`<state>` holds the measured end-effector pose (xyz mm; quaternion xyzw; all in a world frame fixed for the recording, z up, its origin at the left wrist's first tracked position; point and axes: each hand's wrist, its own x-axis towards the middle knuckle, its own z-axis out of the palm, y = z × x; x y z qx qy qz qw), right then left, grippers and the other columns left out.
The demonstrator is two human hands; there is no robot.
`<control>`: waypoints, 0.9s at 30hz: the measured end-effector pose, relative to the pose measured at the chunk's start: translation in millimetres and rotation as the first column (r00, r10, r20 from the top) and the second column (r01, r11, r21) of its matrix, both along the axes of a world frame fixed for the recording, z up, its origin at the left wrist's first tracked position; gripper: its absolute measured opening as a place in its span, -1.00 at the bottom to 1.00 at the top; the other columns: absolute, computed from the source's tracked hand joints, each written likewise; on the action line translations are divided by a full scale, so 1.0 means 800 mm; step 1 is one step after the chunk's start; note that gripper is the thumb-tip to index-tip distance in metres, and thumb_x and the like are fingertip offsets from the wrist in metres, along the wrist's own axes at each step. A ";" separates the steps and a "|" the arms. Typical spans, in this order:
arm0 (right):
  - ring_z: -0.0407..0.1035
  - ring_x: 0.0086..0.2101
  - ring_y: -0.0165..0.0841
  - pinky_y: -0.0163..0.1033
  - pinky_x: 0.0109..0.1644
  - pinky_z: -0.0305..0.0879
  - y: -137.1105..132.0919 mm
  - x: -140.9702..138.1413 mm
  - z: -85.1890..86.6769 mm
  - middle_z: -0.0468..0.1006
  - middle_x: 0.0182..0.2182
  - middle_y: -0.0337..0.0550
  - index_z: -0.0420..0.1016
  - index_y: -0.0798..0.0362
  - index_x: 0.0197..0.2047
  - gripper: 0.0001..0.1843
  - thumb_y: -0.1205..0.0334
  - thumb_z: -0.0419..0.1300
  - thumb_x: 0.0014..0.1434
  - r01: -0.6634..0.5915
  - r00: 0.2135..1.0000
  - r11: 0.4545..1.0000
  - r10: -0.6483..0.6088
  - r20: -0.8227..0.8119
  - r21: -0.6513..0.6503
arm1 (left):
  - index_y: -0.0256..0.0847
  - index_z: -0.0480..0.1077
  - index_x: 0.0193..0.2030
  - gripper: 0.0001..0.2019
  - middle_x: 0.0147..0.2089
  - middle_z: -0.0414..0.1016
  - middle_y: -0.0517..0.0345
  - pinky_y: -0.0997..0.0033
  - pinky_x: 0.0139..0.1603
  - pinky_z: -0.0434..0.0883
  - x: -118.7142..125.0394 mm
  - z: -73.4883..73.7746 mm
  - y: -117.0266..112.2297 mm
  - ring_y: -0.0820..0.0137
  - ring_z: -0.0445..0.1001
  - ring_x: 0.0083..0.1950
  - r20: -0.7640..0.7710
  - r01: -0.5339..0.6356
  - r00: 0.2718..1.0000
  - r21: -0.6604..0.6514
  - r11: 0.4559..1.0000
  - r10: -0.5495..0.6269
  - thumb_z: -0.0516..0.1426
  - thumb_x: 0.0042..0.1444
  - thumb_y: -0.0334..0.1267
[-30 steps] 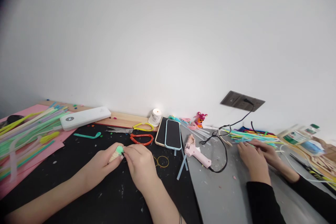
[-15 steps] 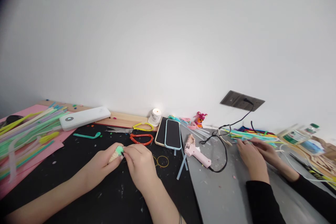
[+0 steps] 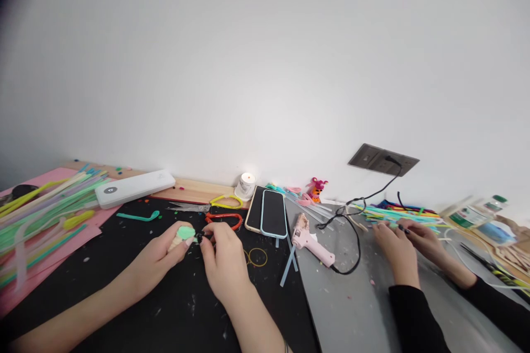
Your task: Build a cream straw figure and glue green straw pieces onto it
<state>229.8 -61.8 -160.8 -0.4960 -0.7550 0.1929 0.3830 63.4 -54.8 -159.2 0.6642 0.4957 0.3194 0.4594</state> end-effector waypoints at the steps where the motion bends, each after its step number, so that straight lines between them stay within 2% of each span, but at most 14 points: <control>1: 0.34 -0.34 -0.37 -0.31 -0.26 0.27 0.001 0.000 0.000 0.46 -0.33 -0.16 0.38 0.05 -0.22 -0.87 0.36 0.03 0.20 0.006 1.000 1.000 -0.006 0.007 -0.029 | -0.14 0.19 -0.23 -0.80 -0.52 0.12 0.36 0.44 -0.43 0.14 0.000 -0.002 0.000 0.42 0.13 -0.48 0.026 -0.008 1.000 -0.011 1.000 0.008 -0.06 0.18 -0.07; 5: 0.25 -0.44 -0.43 -0.37 -0.35 0.15 0.003 -0.003 -0.002 0.35 -0.49 -0.27 0.28 0.05 -0.42 -0.84 0.36 -0.01 0.21 -0.048 0.998 0.994 0.045 -0.034 -0.097 | -0.15 0.16 -0.22 -0.79 -0.57 0.04 0.40 0.46 -0.49 0.10 0.002 -0.012 0.001 0.46 0.05 -0.53 0.171 0.024 0.985 -0.054 0.998 -0.015 -0.10 0.22 -0.06; 8: 0.19 -0.49 -0.46 -0.38 -0.39 0.09 0.004 -0.005 -0.004 0.29 -0.54 -0.30 0.21 0.05 -0.48 -0.79 0.37 -0.02 0.19 -0.064 0.992 0.990 0.049 -0.115 -0.127 | -0.15 0.16 -0.20 -0.77 -0.53 0.14 0.38 0.48 -0.55 0.10 0.006 -0.019 0.002 0.51 0.02 -0.58 0.287 0.075 0.957 -0.121 0.990 -0.037 -0.11 0.23 -0.05; 12: 0.15 -0.52 -0.47 -0.39 -0.43 0.05 0.005 -0.006 -0.008 0.25 -0.58 -0.32 0.19 0.06 -0.51 -0.78 0.34 -0.01 0.18 -0.064 0.978 0.984 0.030 -0.204 -0.164 | -0.16 0.16 -0.21 -0.74 -0.49 0.16 0.37 0.47 -0.52 0.21 0.010 -0.022 0.005 0.54 0.05 -0.58 0.453 0.136 0.891 -0.189 0.972 -0.037 -0.05 0.19 0.00; 16: 0.14 -0.53 -0.47 -0.39 -0.44 0.05 0.006 -0.004 -0.012 0.25 -0.58 -0.32 0.19 0.05 -0.52 -0.78 0.33 -0.01 0.18 -0.073 0.965 0.980 0.023 -0.260 -0.186 | -0.13 0.12 -0.05 -0.68 -0.46 0.20 0.38 0.50 -0.47 0.21 0.011 -0.018 0.005 0.57 0.06 -0.55 0.595 0.170 0.803 -0.268 0.948 0.024 0.05 0.16 -0.05; 21: 0.16 -0.53 -0.47 -0.39 -0.43 0.07 0.008 -0.004 -0.014 0.27 -0.58 -0.31 0.20 0.05 -0.51 -0.77 0.32 -0.02 0.19 -0.085 0.960 0.976 0.026 -0.280 -0.200 | -0.09 0.13 -0.04 -0.68 -0.52 0.11 0.43 0.56 -0.44 0.18 0.010 -0.010 0.002 0.58 -0.01 -0.54 0.682 0.217 0.727 -0.340 0.915 0.081 0.11 0.14 -0.09; 24: 0.16 -0.53 -0.47 -0.39 -0.44 0.07 0.007 -0.005 -0.012 0.28 -0.58 -0.31 0.20 0.05 -0.51 -0.77 0.33 -0.02 0.19 -0.087 0.962 0.979 0.033 -0.271 -0.187 | -0.08 0.15 -0.09 -0.67 -0.47 0.20 0.41 0.56 -0.45 0.18 0.009 -0.009 0.002 0.61 -0.02 -0.56 0.721 0.241 0.683 -0.379 0.893 0.121 0.16 0.08 -0.07; 27: 0.17 -0.52 -0.47 -0.39 -0.43 0.07 0.003 -0.006 -0.009 0.29 -0.58 -0.31 0.21 0.06 -0.52 -0.78 0.35 -0.02 0.17 -0.090 0.970 0.984 0.052 -0.236 -0.155 | -0.08 0.17 -0.16 -0.66 -0.47 0.25 0.39 0.55 -0.50 0.17 0.010 -0.009 0.004 0.63 -0.04 -0.60 0.735 0.223 0.656 -0.407 0.886 0.173 0.13 0.05 0.04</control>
